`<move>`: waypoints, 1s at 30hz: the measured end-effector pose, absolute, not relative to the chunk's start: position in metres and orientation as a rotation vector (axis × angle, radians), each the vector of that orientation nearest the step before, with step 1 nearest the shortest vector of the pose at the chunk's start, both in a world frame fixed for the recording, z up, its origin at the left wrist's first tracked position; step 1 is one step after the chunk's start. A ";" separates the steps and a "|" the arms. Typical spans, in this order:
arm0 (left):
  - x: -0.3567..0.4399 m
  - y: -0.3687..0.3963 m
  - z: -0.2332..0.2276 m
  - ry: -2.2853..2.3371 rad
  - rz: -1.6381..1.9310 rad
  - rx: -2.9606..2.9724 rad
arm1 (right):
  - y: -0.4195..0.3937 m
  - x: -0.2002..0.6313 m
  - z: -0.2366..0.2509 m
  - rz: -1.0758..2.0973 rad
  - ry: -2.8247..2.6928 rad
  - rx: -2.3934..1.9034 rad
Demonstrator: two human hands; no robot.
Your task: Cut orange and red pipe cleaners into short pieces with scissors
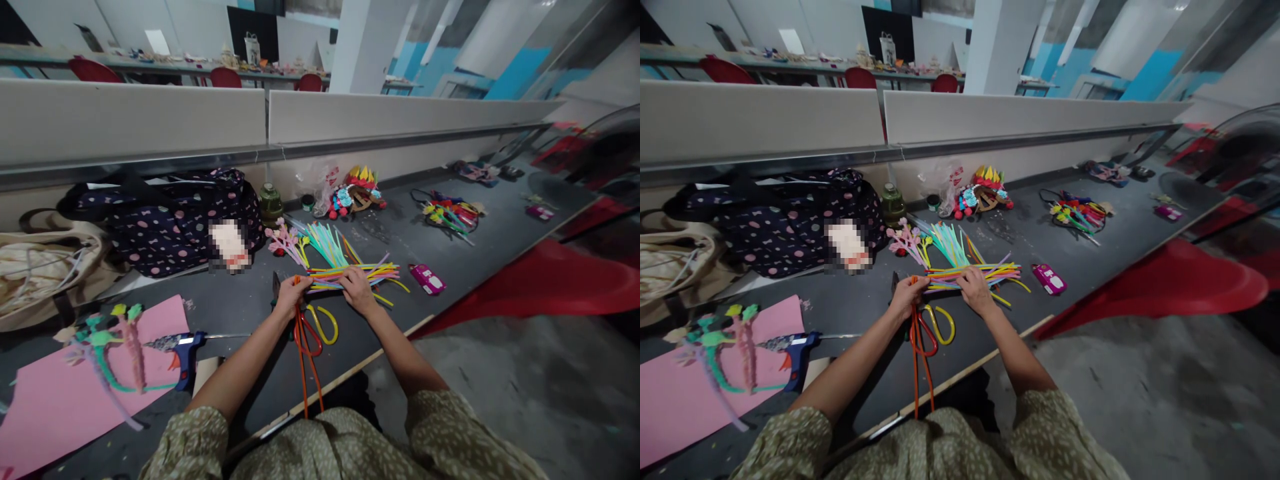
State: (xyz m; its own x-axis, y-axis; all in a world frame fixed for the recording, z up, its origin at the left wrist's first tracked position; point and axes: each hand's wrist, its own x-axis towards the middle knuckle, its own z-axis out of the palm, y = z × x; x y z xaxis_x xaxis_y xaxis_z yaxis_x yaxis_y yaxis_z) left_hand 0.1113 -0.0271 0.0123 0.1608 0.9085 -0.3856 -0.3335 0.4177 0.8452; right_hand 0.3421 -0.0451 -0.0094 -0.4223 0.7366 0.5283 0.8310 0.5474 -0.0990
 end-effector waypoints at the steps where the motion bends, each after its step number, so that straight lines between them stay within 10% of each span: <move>1: 0.111 -0.027 0.012 1.055 0.995 0.683 | -0.045 0.342 -0.010 -0.240 -2.269 -1.261; 30: 0.030 0.003 0.053 1.035 1.611 0.512 | 0.012 0.386 0.012 -0.117 -2.350 -1.822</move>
State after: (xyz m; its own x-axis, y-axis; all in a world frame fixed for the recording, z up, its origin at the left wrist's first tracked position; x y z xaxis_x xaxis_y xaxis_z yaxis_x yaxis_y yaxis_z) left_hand 0.0304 0.0028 0.0534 -0.3063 0.9338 -0.1847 -0.5563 -0.0182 0.8308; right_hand 0.3864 0.0118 0.0125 -0.2413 0.9540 0.1779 0.9669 0.2520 -0.0396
